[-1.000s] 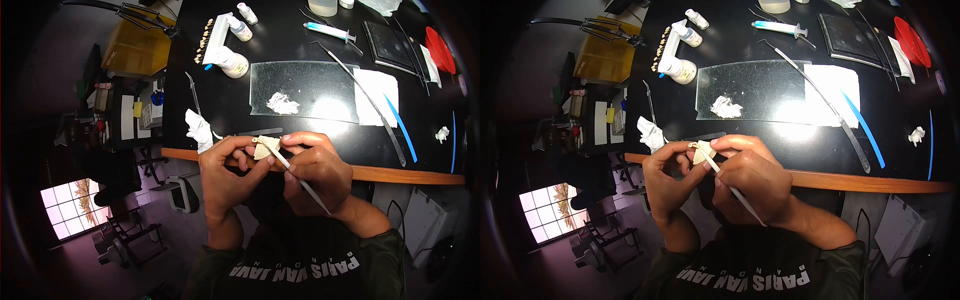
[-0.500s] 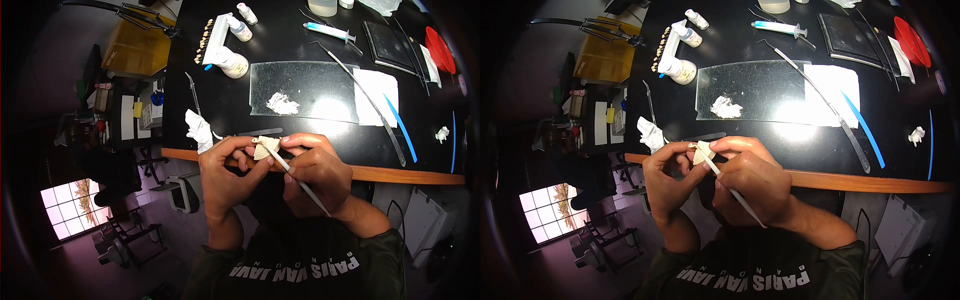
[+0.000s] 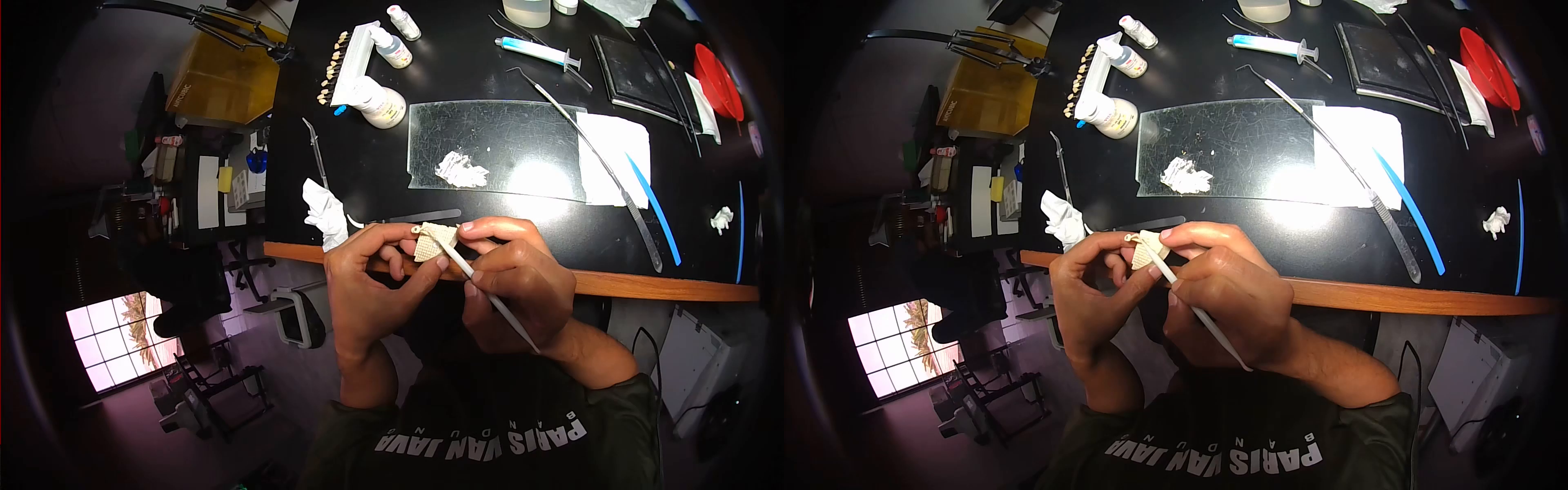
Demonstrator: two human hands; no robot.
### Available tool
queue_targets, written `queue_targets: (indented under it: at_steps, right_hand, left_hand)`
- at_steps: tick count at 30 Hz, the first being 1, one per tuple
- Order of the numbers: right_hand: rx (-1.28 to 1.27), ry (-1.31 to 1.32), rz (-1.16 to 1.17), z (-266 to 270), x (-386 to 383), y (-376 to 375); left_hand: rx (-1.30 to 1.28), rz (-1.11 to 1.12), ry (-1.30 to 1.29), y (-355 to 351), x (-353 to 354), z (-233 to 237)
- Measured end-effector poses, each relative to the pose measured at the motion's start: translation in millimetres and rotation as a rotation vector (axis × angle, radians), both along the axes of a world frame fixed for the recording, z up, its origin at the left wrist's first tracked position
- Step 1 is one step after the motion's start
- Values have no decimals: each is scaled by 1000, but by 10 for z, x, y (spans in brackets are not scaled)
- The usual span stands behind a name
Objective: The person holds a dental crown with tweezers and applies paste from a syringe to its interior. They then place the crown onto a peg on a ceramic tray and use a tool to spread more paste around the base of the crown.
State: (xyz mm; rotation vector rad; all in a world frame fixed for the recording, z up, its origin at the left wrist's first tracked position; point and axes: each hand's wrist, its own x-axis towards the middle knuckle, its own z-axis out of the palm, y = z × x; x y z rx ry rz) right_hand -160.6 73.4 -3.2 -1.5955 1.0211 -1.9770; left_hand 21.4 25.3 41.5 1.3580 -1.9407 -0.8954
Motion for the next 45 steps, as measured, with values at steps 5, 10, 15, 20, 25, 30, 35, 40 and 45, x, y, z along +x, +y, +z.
queue_targets:
  at_steps: [5, 10, 15, 20, 25, 30, 35, 40, 45]
  right_hand:
    - [0, 15, -6, -2, -3, -2]
    - [8, 27, -5, 3, -18, -9]
    - [143, 264, -170, 118, -242, -26]
    - [200, 383, -268, 82, -351, -151]
    - [262, 411, -268, 72, -316, -154]
    - [236, 384, -263, 68, -327, -125]
    - [253, 392, -272, 63, -322, -119]
    - [239, 407, -264, 63, -325, -122]
    - [237, 419, -229, 68, -328, -125]
  left_hand:
    - [7, 3, 2, 4, -3, 9]
    - [0, 10, -6, 4, 0, 2]
    - [-23, 51, -18, -11, 31, -11]
    - [-31, 47, -31, -8, 32, -11]
    - [-7, 23, -47, 2, 36, 14]
    - [-12, 18, -43, -10, 44, 11]
    - [-24, 10, -43, -3, 24, 22]
    - [-25, 6, -43, -4, 15, 27]
    - [-33, 1, -51, -5, 18, 23]
